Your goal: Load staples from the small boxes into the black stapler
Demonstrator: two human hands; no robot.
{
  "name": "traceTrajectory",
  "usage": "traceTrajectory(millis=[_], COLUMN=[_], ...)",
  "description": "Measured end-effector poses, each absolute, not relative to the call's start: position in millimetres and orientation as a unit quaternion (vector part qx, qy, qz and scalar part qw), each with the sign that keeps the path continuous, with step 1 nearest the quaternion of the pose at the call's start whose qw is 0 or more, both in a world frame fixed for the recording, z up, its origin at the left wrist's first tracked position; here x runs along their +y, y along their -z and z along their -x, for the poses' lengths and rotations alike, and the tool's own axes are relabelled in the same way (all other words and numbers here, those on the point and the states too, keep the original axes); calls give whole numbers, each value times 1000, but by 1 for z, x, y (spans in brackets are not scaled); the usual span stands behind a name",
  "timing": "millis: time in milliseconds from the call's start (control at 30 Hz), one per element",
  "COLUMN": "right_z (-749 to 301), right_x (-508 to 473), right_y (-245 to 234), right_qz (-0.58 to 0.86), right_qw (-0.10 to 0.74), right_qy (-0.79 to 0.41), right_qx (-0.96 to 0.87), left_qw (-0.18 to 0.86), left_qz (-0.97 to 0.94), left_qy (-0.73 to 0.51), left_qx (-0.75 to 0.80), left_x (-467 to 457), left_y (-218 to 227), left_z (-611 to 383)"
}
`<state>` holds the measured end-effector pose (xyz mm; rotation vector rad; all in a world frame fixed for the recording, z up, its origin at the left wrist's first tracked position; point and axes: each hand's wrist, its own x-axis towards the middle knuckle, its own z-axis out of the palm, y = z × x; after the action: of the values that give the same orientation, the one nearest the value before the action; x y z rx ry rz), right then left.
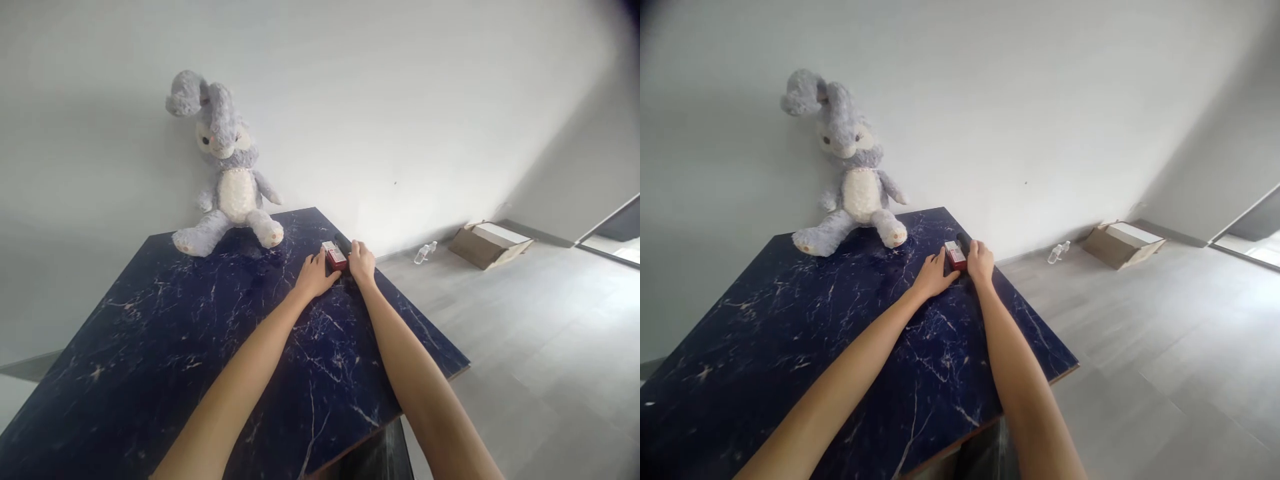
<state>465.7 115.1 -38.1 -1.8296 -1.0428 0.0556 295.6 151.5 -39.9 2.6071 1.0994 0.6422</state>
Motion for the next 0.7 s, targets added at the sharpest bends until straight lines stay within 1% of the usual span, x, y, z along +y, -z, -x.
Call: traceTrajectory(millis=[100,167,233,333,433,500,600,700], right_z=[-471,-472,-471,-464,-455,-451,-446,-445], right_x=[108,103,99,98,100,100,92,82], right_y=[38,37,36,34,35,35,32,18], right_qz=[729,725,729,742,767,781,799,807], right_qw=[616,649,654,626,540,498,491,487], right_qy=[-33,-35,-28,-38,-79,-100,-95,-53], right_qx=[-296,-228,-202,-237,-337,-365,-335,-331], left_qw=[109,107,106,102,107,109,110,102], left_qz=[-889,-887,-887,-894,-903,-901,-893,-893], left_qy=[-257,-277,-284,-266,-223,-204,-197,-196], left_qx=[363,354,348,345,352,367,390,392], left_x=[136,125,112,89,62,48,37,36], left_y=[42,41,38,33,31,29,27,23], left_z=[-272,-247,-213,-146,-78,-45,-23,-24])
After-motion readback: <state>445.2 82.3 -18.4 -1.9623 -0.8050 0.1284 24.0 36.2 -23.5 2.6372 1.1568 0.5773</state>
